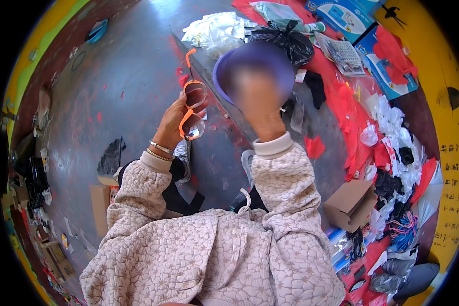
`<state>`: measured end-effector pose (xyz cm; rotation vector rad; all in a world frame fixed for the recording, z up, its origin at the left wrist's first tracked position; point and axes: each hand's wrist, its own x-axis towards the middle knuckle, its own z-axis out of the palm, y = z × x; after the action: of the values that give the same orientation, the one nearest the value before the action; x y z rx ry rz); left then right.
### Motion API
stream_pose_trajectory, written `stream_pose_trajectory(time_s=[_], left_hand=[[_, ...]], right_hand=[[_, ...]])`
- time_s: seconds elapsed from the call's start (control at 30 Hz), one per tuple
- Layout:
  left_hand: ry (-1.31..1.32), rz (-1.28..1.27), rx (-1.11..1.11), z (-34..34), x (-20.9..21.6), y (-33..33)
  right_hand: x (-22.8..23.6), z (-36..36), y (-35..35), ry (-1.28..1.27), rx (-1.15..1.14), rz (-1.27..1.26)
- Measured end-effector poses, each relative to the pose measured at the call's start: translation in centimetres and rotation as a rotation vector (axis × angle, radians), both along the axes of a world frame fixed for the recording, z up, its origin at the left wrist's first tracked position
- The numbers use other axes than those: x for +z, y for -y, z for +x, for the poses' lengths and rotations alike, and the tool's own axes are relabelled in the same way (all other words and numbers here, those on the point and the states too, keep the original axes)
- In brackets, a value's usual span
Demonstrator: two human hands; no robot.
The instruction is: The person sits on the floor and wipes several pairs of sunglasses with a white cloth, dipping the cloth into a purple bowl of water between items. Sunglasses are handled one at a time, wiped on lenses and frames, then placed into a small cardboard box.
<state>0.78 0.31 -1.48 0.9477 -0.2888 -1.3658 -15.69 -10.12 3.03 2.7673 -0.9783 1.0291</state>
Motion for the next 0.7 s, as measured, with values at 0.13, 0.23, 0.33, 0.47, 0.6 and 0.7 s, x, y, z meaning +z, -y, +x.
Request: stream_pose_trajectory(time_s=[0.13, 0.23, 0.33, 0.47, 0.6, 0.7], left_hand=[[0.018, -0.048, -0.052, -0.5, 0.0, 0.1], [0.120, -0.066, -0.084, -1.4, -0.4, 0.7], [0.144, -0.075, -0.141, -0.4, -2.1, 0.1], [-0.076, 0.020, -0.147, -0.5, 0.0, -0.1], [-0.051, -0.005, -0.170, -0.3, 0.3, -0.4], [0.159, -0.037, -0.282, -1.3, 0.9, -0.5]], right_hand=[[-0.2, 1.1, -0.4, 0.090, 0.081, -0.067], [-1.9, 3.8, -3.0, -0.110, 0.148, 0.009], [-2.9, 4.1, -3.3, -0.124, 0.353, 0.071], [-0.8, 0.1, 0.4, 0.322, 0.353, 0.706], [-0.1, -1.0, 2.4, 0.858, 0.068, 1.416], [-0.6, -0.8, 2.4, 0.701, 0.124, 1.463]])
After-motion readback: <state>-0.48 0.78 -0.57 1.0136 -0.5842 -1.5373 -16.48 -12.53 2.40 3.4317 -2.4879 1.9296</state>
